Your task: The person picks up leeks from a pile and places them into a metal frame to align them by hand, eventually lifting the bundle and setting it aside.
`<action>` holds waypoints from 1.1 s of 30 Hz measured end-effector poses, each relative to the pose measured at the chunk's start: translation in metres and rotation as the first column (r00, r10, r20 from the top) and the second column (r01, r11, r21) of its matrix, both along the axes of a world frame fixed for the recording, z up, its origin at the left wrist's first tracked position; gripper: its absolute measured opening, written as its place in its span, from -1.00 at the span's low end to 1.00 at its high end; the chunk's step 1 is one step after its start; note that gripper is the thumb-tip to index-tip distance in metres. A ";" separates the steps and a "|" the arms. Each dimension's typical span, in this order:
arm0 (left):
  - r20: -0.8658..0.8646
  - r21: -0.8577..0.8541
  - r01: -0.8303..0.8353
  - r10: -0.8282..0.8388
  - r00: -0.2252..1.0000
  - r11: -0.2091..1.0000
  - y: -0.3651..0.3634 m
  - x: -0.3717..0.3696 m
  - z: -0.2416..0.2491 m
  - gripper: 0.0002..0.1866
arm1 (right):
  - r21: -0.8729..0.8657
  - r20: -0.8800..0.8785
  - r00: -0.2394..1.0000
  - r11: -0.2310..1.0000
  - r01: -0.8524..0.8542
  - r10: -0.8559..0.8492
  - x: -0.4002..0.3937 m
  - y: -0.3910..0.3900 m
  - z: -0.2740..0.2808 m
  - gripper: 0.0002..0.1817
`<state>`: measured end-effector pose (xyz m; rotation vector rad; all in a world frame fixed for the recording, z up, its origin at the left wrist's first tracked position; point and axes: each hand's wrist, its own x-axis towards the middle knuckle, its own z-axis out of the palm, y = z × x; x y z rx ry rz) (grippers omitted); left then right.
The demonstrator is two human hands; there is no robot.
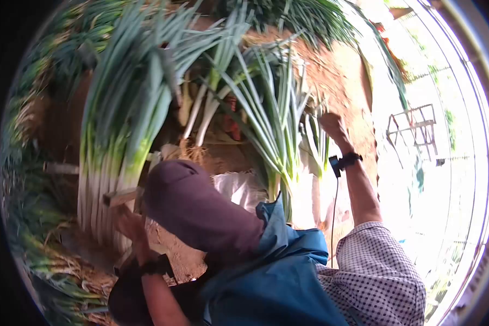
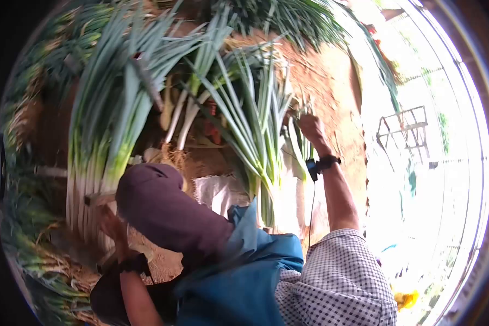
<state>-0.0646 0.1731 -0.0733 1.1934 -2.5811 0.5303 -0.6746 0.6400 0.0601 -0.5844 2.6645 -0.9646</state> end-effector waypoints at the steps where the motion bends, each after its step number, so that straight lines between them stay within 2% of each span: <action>1: -0.003 0.010 0.014 -0.014 1.000 1.000 0.002 -0.003 -0.002 -0.46 | 0.018 0.178 0.966 0.982 0.187 -0.187 0.011 0.058 -0.015 -0.75; 3: 0.006 0.025 0.028 -0.028 1.000 0.999 -0.011 0.018 -0.017 -0.29 | -0.039 0.388 0.789 0.847 0.530 -0.476 0.042 0.139 -0.056 -0.77; 4: 0.088 0.214 -0.065 0.047 0.995 0.975 -0.033 0.038 -0.041 -0.25 | -0.069 0.434 0.772 0.838 0.542 -0.464 0.071 0.166 -0.068 -0.77; 5: 0.021 0.235 -0.061 0.058 0.998 0.970 -0.033 0.043 -0.034 -0.25 | -0.099 0.479 0.753 0.824 0.557 -0.451 0.102 0.189 -0.078 -0.77; 7: -0.087 0.204 -0.017 0.035 0.996 0.979 -0.017 0.034 -0.004 -0.25 | 0.122 0.539 0.683 0.848 0.516 -0.493 0.146 0.208 -0.097 -0.72; 10: -0.114 0.224 0.000 0.026 0.993 0.975 -0.011 0.041 0.020 -0.26 | 0.335 0.579 0.554 0.794 0.507 -0.598 0.186 0.225 -0.128 -0.73; 11: -0.120 0.221 -0.004 0.031 0.992 0.975 -0.011 0.045 0.029 -0.26 | 0.298 0.577 0.559 0.790 0.535 -0.596 0.195 0.233 -0.143 -0.80; 13: -0.130 0.231 0.002 0.028 0.991 0.973 -0.009 0.048 0.039 -0.27 | 0.209 0.586 0.565 0.782 0.587 -0.581 0.204 0.248 -0.170 -0.76; 15: -0.134 0.232 0.008 0.024 0.991 0.973 -0.009 0.051 0.047 -0.27 | 0.331 0.300 0.837 0.873 0.359 -0.458 0.190 0.294 -0.221 -0.70; 16: -0.131 0.232 0.009 0.022 0.991 0.973 -0.010 0.054 0.053 -0.27 | 0.419 0.164 0.928 0.875 0.243 -0.336 0.184 0.313 -0.240 -0.67; 17: -0.125 0.236 0.010 0.020 0.992 0.972 -0.010 0.058 0.057 -0.27 | 0.446 0.182 0.859 0.818 0.362 -0.479 0.179 0.307 -0.219 -0.58; 19: -0.114 0.236 0.010 0.018 0.993 0.972 -0.013 0.064 0.068 -0.28 | 0.410 0.064 0.896 0.830 0.377 -0.439 0.163 0.328 -0.229 -0.59; 21: -0.092 0.244 0.010 0.013 0.996 0.970 -0.014 0.063 0.074 -0.28 | 0.338 0.264 0.806 0.834 0.437 -0.529 0.148 0.340 -0.228 -0.58; 22: -0.093 0.253 0.016 0.008 0.996 0.967 -0.013 0.069 0.080 -0.28 | 0.323 0.291 0.776 0.821 0.471 -0.560 0.143 0.340 -0.228 -0.58; 25: -0.072 0.259 0.019 -0.001 0.997 0.966 -0.016 0.065 0.092 -0.29 | 0.431 0.132 0.837 0.791 0.434 -0.531 0.136 0.318 -0.220 -0.46; 28: -0.064 0.264 0.021 -0.004 0.998 0.964 -0.013 0.061 0.100 -0.29 | 0.534 0.154 0.866 0.777 0.332 -0.476 0.142 0.278 -0.218 -0.29; 29: -0.062 0.257 0.016 0.000 0.998 0.966 -0.012 0.061 0.105 -0.29 | 0.579 0.171 0.900 0.780 0.237 -0.401 0.143 0.267 -0.220 -0.30; 31: -0.065 0.250 0.006 0.010 0.998 0.968 -0.010 0.062 0.110 -0.30 | 0.639 0.202 0.846 0.721 0.267 -0.493 0.143 0.250 -0.231 -0.49; 32: -0.065 0.248 0.005 0.011 0.998 0.969 -0.008 0.060 0.112 -0.30 | 0.639 0.267 0.839 0.739 0.213 -0.473 0.143 0.242 -0.230 -0.65; 33: -0.060 0.247 0.006 0.009 0.998 0.969 -0.009 0.060 0.115 -0.30 | 0.617 0.260 0.873 0.767 0.179 -0.413 0.146 0.237 -0.234 -0.64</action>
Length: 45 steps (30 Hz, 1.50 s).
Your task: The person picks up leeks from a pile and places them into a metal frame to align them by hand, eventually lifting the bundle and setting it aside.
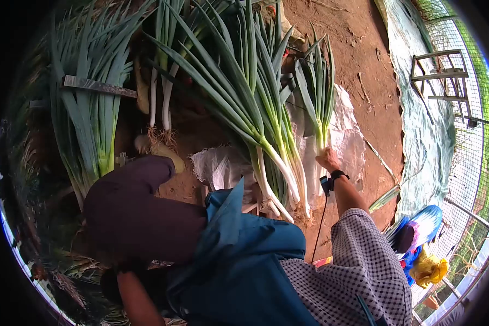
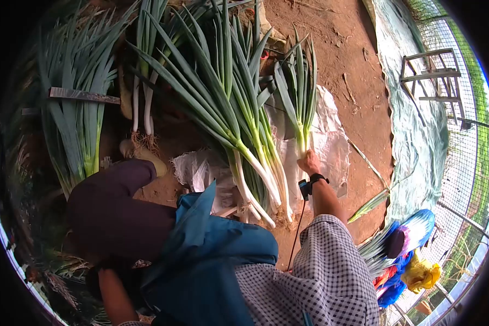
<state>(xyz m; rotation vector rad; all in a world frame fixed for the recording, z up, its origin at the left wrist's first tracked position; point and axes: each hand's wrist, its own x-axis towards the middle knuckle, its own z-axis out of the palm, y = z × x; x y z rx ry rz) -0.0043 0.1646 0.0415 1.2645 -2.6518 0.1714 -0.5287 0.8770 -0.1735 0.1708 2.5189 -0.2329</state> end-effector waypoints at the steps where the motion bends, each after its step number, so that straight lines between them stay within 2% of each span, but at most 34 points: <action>1: 0.002 0.000 -0.001 0.001 1.000 1.000 0.000 0.000 0.001 -0.30 | -0.171 0.100 0.994 0.983 0.064 -0.047 0.001 0.002 0.002 -0.64; 2: -0.001 0.002 0.002 -0.002 1.000 1.000 -0.001 0.000 0.002 -0.31 | -0.329 0.204 0.976 0.934 0.140 -0.075 0.000 -0.006 0.015 -0.64; 3: -0.001 -0.001 0.001 -0.001 1.000 1.000 0.001 0.001 0.002 -0.31 | -0.540 0.306 0.942 0.790 0.289 -0.135 -0.003 -0.013 0.030 -0.69; 4: -0.001 0.006 0.003 -0.003 1.000 1.000 0.001 0.001 0.000 -0.31 | -0.690 0.419 0.893 0.581 0.431 -0.165 -0.001 -0.020 0.048 -0.74; 5: -0.003 0.008 0.010 -0.010 1.000 1.000 0.002 -0.002 -0.001 -0.31 | -0.771 0.444 0.887 0.449 0.451 -0.128 -0.004 -0.031 0.071 -0.76; 6: -0.008 0.007 0.010 -0.010 1.000 1.000 0.003 0.000 -0.003 -0.31 | -0.804 0.500 0.855 0.290 0.518 -0.141 -0.007 -0.041 0.087 -0.78; 9: -0.035 0.001 0.020 -0.020 0.999 1.000 0.006 -0.002 -0.007 -0.32 | -0.813 0.580 0.814 0.030 0.581 -0.036 -0.030 -0.072 0.120 -0.77; 10: -0.051 -0.001 0.020 -0.020 0.998 1.000 0.008 -0.005 -0.010 -0.32 | -0.797 0.595 0.804 -0.124 0.591 0.008 -0.033 -0.083 0.120 -0.69; 15: -0.126 -0.014 0.043 -0.044 0.991 0.999 0.026 -0.036 -0.034 -0.33 | -0.714 0.651 0.759 -0.341 0.612 -0.001 -0.049 -0.130 0.135 -0.52; 16: -0.134 -0.024 0.033 -0.036 0.990 0.999 0.032 -0.041 -0.036 -0.33 | -0.800 0.505 0.863 -0.369 0.473 0.010 -0.051 -0.143 0.147 -0.52; 17: -0.149 -0.040 0.016 -0.022 0.989 0.999 0.038 -0.046 -0.039 -0.33 | -0.957 -0.198 0.976 0.196 -0.213 0.094 -0.051 -0.161 0.182 -0.64; 18: -0.157 -0.056 -0.002 -0.007 0.988 0.998 0.047 -0.057 -0.038 -0.33 | -0.331 -0.731 0.602 0.605 -0.724 0.321 -0.052 -0.180 0.220 -0.74; 20: -0.186 -0.064 -0.012 0.000 0.983 0.998 0.051 -0.077 -0.035 -0.34 | -0.207 -0.826 0.488 0.652 -0.729 0.283 -0.080 -0.200 0.231 -0.78; 21: -0.198 -0.065 -0.012 -0.001 0.980 0.998 0.052 -0.084 -0.032 -0.34 | -0.823 -0.507 0.859 0.255 -0.508 0.074 -0.100 -0.213 0.240 -0.75; 22: -0.215 -0.065 -0.011 -0.003 0.977 0.998 0.053 -0.083 -0.033 -0.34 | -0.966 0.033 0.999 -0.257 0.038 0.021 -0.119 -0.226 0.248 -0.71; 23: -0.228 -0.071 -0.008 -0.009 0.974 0.997 0.055 -0.087 -0.028 -0.34 | -0.831 -0.542 0.840 0.124 -0.542 0.031 -0.114 -0.248 0.288 -0.74; 24: -0.241 -0.086 0.004 -0.024 0.970 0.996 0.054 -0.095 -0.030 -0.34 | -0.302 -0.908 0.405 0.506 -0.808 0.106 -0.104 -0.275 0.337 -0.72; 25: -0.250 -0.102 0.008 -0.034 0.968 0.995 0.055 -0.097 -0.031 -0.34 | -0.068 -0.962 0.200 0.545 -0.835 0.187 -0.098 -0.299 0.379 -0.66; 26: -0.248 -0.115 -0.005 -0.023 0.968 0.993 0.054 -0.102 -0.037 -0.35 | -0.076 -0.923 0.281 0.588 -0.805 0.265 -0.097 -0.324 0.410 -0.64; 27: -0.210 -0.111 -0.078 0.053 0.976 0.991 0.051 -0.102 -0.055 -0.35 | -0.138 -0.907 0.325 0.540 -0.830 0.268 -0.105 -0.349 0.431 -0.64; 29: -0.173 -0.027 -0.217 0.210 0.962 0.976 0.058 -0.093 -0.063 -0.31 | -0.391 -0.848 0.466 0.294 -0.872 0.253 -0.126 -0.405 0.473 -0.63; 31: -0.208 0.125 -0.269 0.290 0.934 0.955 0.066 -0.108 -0.035 -0.25 | -0.722 -0.663 0.679 -0.030 -0.691 0.315 -0.134 -0.468 0.503 -0.61; 33: -0.198 0.121 -0.286 0.306 0.931 0.950 0.070 -0.114 -0.035 -0.22 | -0.926 -0.312 0.806 -0.351 -0.140 0.503 -0.119 -0.529 0.525 -0.63; 34: -0.187 0.111 -0.308 0.324 0.927 0.945 0.069 -0.113 -0.033 -0.20 | -0.891 -0.114 0.766 -0.406 0.203 0.633 -0.104 -0.560 0.538 -0.65; 35: -0.189 0.169 -0.297 0.327 0.926 0.940 0.069 -0.111 -0.024 -0.16 | -0.786 -0.119 0.450 -0.361 0.502 0.885 -0.078 -0.591 0.546 -0.67; 37: -0.216 0.196 -0.290 0.329 0.919 0.937 0.067 -0.109 -0.025 -0.16 | -0.830 -0.409 0.509 -0.541 0.138 0.758 -0.046 -0.646 0.536 -0.70; 38: -0.225 0.214 -0.285 0.332 0.916 0.934 0.068 -0.110 -0.026 -0.16 | -0.797 -0.601 0.522 -0.505 -0.331 0.605 -0.006 -0.657 0.535 -0.71; 39: -0.260 0.217 -0.281 0.332 0.907 0.935 0.070 -0.111 -0.025 -0.16 | -0.478 -0.815 0.324 -0.243 -0.844 0.480 0.036 -0.668 0.536 -0.72; 40: -0.293 0.218 -0.278 0.335 0.896 0.935 0.071 -0.112 -0.021 -0.17 | -0.134 -0.862 0.133 0.034 -0.990 0.488 0.079 -0.679 0.536 -0.72; 41: -0.322 0.219 -0.285 0.345 0.882 0.933 0.071 -0.112 -0.019 -0.17 | -0.394 -0.840 0.272 -0.183 -0.901 0.469 0.070 -0.705 0.492 -0.73; 42: -0.305 0.213 -0.296 0.351 0.885 0.931 0.071 -0.113 -0.020 -0.20 | -0.603 -0.772 0.391 -0.384 -0.699 0.502 0.062 -0.731 0.449 -0.72; 43: -0.283 0.207 -0.312 0.362 0.888 0.927 0.069 -0.115 -0.022 -0.24 | -0.808 -0.589 0.542 -0.432 -0.400 0.599 0.086 -0.746 0.420 -0.71; 44: -0.258 0.201 -0.332 0.377 0.890 0.922 0.068 -0.113 -0.024 -0.27 | -0.907 -0.356 0.610 -0.419 -0.043 0.708 0.112 -0.756 0.399 -0.71; 45: -0.244 0.193 -0.337 0.378 0.893 0.922 0.068 -0.111 -0.023 -0.27 | -0.953 -0.188 0.627 -0.295 0.071 0.756 0.137 -0.755 0.388 -0.72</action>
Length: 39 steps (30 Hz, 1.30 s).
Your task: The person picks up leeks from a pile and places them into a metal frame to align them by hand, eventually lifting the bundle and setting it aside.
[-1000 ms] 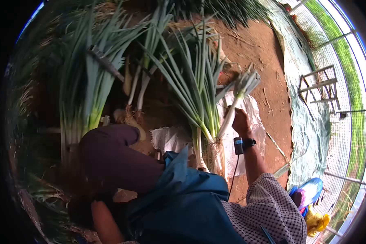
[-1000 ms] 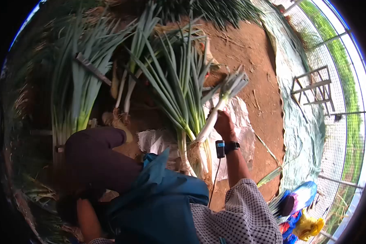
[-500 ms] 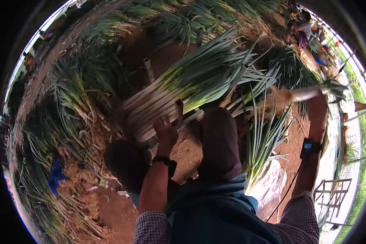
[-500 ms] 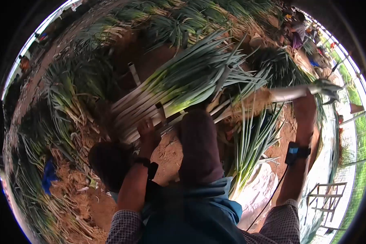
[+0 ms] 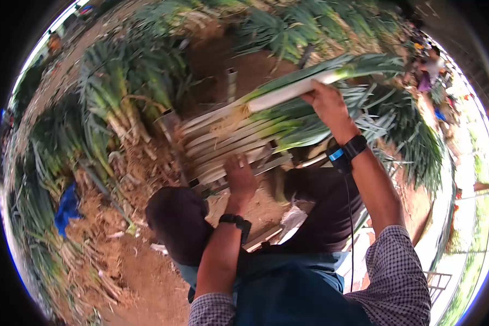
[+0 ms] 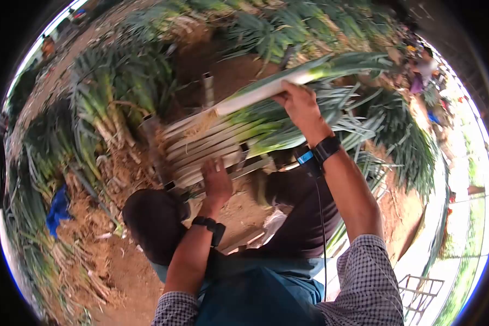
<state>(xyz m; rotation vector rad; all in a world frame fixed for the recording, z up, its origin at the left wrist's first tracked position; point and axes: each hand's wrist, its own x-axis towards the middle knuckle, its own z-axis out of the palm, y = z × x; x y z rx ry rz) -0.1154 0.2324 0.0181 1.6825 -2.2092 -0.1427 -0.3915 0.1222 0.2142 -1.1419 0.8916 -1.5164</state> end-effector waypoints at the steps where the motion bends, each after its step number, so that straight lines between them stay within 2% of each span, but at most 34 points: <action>1: 0.012 -0.003 0.003 -0.003 1.000 1.000 0.000 0.000 0.001 -0.27 | 0.133 0.106 0.994 0.991 -0.023 0.009 0.017 0.002 -0.012 -0.74; 2: 0.018 -0.006 0.011 -0.010 1.000 1.000 0.000 0.000 0.002 -0.27 | 0.239 0.244 0.969 0.970 -0.036 -0.024 0.029 -0.004 -0.033 -0.74; 5: 0.010 -0.053 0.008 -0.007 1.000 0.999 0.003 0.001 0.008 -0.33 | 0.493 0.235 0.968 0.869 -0.046 -0.082 0.053 -0.007 -0.081 -0.68; 7: -0.196 0.287 -0.002 0.061 0.979 0.958 0.000 -0.003 0.027 -0.29 | 0.582 0.121 0.993 0.810 -0.069 -0.003 0.052 -0.003 -0.100 -0.63; 8: -0.304 0.523 0.050 0.131 0.944 0.851 -0.003 0.000 0.041 -0.24 | 0.614 0.107 0.993 0.782 -0.108 0.053 0.047 -0.004 -0.108 -0.62; 9: -0.278 0.539 0.056 0.115 0.954 0.840 -0.006 0.001 0.040 -0.20 | 0.696 0.032 0.988 0.705 -0.133 0.154 0.042 -0.001 -0.100 -0.62; 10: -0.253 0.554 0.063 0.096 0.963 0.830 -0.008 0.001 0.038 -0.16 | 0.736 -0.231 0.905 0.672 -0.078 0.358 0.034 -0.002 -0.084 -0.63; 11: -0.228 0.569 0.069 0.077 0.971 0.819 -0.010 0.002 0.036 -0.13 | 0.760 -0.451 0.712 0.650 -0.010 0.538 0.026 -0.006 -0.067 -0.64; 12: -0.135 0.378 0.032 0.020 0.991 0.925 -0.001 0.001 0.029 -0.12 | 0.635 -0.707 0.446 0.770 0.059 0.549 0.026 -0.012 -0.047 -0.63; 13: -0.026 0.170 0.019 -0.015 1.000 0.985 0.004 0.001 0.023 -0.11 | 0.487 -0.869 0.130 0.871 0.068 0.477 0.027 -0.019 -0.029 -0.62; 14: -0.074 0.195 0.035 -0.021 0.997 0.980 0.002 0.002 0.020 -0.11 | 0.335 -0.923 -0.194 0.942 0.016 0.331 0.025 -0.027 -0.023 -0.60; 16: -0.064 0.156 0.025 -0.015 0.998 0.988 0.004 0.002 0.024 -0.12 | 0.023 -1.000 -0.010 0.983 -0.184 0.022 0.017 -0.039 -0.029 -0.58; 17: -0.057 0.132 0.017 -0.010 0.998 0.991 0.003 0.001 0.025 -0.12 | -0.151 -0.986 0.104 0.954 -0.258 -0.128 0.014 -0.047 -0.031 -0.56; 20: -0.068 0.156 0.032 -0.021 0.997 0.987 0.001 0.000 0.014 -0.15 | -0.198 -0.927 -0.170 0.823 -0.532 -0.333 0.012 -0.079 -0.065 -0.54; 23: 0.024 0.151 0.019 -0.023 0.999 0.988 0.003 0.003 0.014 -0.16 | -0.014 -0.872 -0.404 0.839 -0.544 -0.276 0.014 -0.094 -0.080 -0.49; 26: -0.051 0.162 0.014 -0.005 0.999 0.987 0.003 0.004 0.026 -0.17 | -0.055 -0.941 -0.236 0.797 -0.601 -0.243 0.006 -0.098 -0.075 -0.48; 29: -0.086 0.130 0.039 -0.027 0.996 0.991 0.004 0.007 0.022 -0.18 | 0.020 -0.944 -0.287 0.842 -0.539 -0.161 0.015 -0.085 -0.056 -0.45; 30: -0.089 0.123 0.036 -0.025 0.996 0.992 0.005 0.006 0.022 -0.19 | -0.036 -0.947 -0.245 0.825 -0.565 -0.209 0.021 -0.078 -0.048 -0.47; 34: -0.067 0.111 0.029 -0.022 0.998 0.993 0.004 0.005 0.027 -0.22 | -0.048 -0.952 -0.219 0.810 -0.585 -0.214 0.053 -0.053 -0.064 -0.53; 35: -0.060 0.117 0.029 -0.022 0.998 0.993 0.006 0.003 0.028 -0.23 | -0.031 -0.967 -0.179 0.780 -0.625 -0.182 0.060 -0.047 -0.079 -0.55; 36: -0.054 0.114 0.027 -0.021 0.998 0.993 0.006 0.002 0.030 -0.24 | 0.109 -0.972 -0.228 0.761 -0.639 -0.053 0.068 -0.038 -0.087 -0.55; 39: -0.012 0.098 0.003 -0.002 1.000 0.995 0.007 0.005 0.030 -0.25 | 0.181 -0.982 -0.152 0.811 -0.557 0.114 0.066 -0.034 -0.112 -0.52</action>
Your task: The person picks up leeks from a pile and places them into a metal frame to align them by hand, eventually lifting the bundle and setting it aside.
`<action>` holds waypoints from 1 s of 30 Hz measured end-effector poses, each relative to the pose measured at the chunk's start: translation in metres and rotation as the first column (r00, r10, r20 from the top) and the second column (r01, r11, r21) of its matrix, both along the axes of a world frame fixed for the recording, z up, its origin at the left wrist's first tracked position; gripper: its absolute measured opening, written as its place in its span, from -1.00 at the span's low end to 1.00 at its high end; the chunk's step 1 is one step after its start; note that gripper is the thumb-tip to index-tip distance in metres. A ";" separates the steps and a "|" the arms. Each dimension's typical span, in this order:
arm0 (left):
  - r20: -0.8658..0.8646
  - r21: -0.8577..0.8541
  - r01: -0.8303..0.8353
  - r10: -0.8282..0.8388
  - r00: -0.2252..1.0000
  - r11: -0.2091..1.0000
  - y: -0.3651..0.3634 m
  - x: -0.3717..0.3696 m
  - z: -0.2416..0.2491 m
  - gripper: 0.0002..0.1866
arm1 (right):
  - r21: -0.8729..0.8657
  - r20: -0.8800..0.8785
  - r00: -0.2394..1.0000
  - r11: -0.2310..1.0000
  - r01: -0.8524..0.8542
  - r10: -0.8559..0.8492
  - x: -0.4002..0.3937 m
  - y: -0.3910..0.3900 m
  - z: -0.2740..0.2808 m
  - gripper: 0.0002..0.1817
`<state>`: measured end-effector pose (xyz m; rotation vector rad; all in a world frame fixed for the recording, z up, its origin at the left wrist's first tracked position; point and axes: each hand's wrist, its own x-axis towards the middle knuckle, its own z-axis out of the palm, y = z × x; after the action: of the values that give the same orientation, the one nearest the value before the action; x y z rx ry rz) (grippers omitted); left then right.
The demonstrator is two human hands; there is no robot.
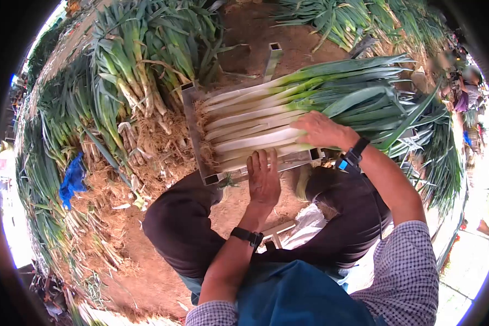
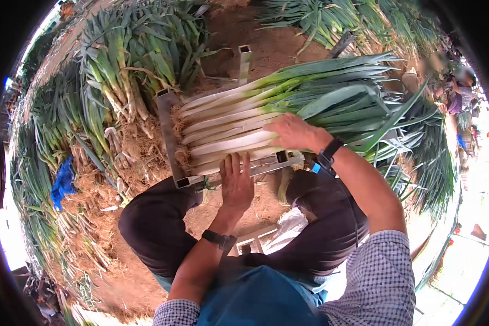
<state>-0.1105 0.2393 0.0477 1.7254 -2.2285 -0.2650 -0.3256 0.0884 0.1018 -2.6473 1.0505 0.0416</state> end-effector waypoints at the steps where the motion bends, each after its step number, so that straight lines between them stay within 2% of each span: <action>1: 0.021 -0.009 -0.002 0.002 1.000 1.000 0.000 0.000 -0.004 -0.25 | 0.197 -0.067 0.997 0.979 0.054 -0.041 0.005 -0.003 0.025 -0.50; 7: -0.031 0.026 0.030 -0.029 0.999 0.999 0.001 0.000 0.000 -0.24 | 0.224 -0.080 0.997 0.974 0.028 -0.011 0.007 -0.013 0.021 -0.54; 10: -0.028 0.053 0.034 -0.033 0.999 0.998 0.002 0.000 0.004 -0.23 | 0.084 -0.188 0.982 0.996 0.013 0.003 0.014 -0.017 0.027 -0.59; 11: -0.005 0.078 0.030 -0.030 1.000 0.996 0.002 -0.001 0.003 -0.22 | -0.182 -0.103 0.987 0.974 -0.137 0.120 0.010 -0.015 0.020 -0.61; 14: 0.047 0.082 0.004 -0.008 0.999 0.997 0.002 -0.004 -0.003 -0.21 | -0.113 0.017 0.987 0.981 -0.155 0.158 0.006 0.000 0.014 -0.56; 15: 0.107 0.016 -0.003 0.001 0.994 1.000 0.004 -0.005 -0.007 -0.22 | 0.091 -0.117 0.991 0.994 -0.055 0.066 0.011 0.004 0.017 -0.57; 16: 0.103 0.025 -0.010 0.007 0.995 1.000 0.004 -0.003 -0.006 -0.22 | 0.099 -0.065 0.995 0.993 -0.066 0.073 0.006 0.005 0.017 -0.58; 17: 0.093 0.031 -0.010 0.007 0.996 0.999 0.002 -0.005 -0.003 -0.23 | 0.190 -0.075 0.997 0.981 0.045 -0.031 0.008 0.008 0.027 -0.56; 20: 0.041 0.034 0.015 -0.017 0.999 0.999 0.001 -0.001 0.000 -0.25 | 0.228 -0.222 0.970 0.961 0.155 -0.103 0.008 -0.001 0.026 -0.52; 21: 0.013 0.029 0.021 -0.022 1.000 0.999 -0.001 -0.001 0.000 -0.26 | 0.271 -0.233 0.965 0.946 0.181 -0.118 0.014 0.000 0.043 -0.51; 25: -0.026 0.004 0.017 -0.017 1.000 1.000 -0.001 0.002 0.002 -0.27 | 0.190 -0.086 0.995 0.979 0.066 -0.051 0.005 -0.001 0.040 -0.61; 28: -0.007 0.004 0.002 -0.002 1.000 1.000 0.004 -0.002 -0.002 -0.26 | 0.155 0.028 1.000 0.988 0.007 -0.012 -0.007 0.004 0.050 -0.61; 29: 0.005 0.005 -0.001 0.001 1.000 1.000 0.003 -0.003 -0.002 -0.26 | 0.090 0.108 0.994 0.995 -0.039 0.029 -0.011 0.004 0.043 -0.64; 30: 0.015 0.000 -0.002 0.002 1.000 1.000 0.001 -0.005 -0.002 -0.25 | 0.080 0.108 0.994 0.996 -0.041 0.032 -0.014 0.005 0.033 -0.65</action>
<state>-0.1157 0.2400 0.0459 1.7346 -2.2374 -0.2531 -0.3395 0.0938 0.1345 -2.5642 0.9461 -0.0471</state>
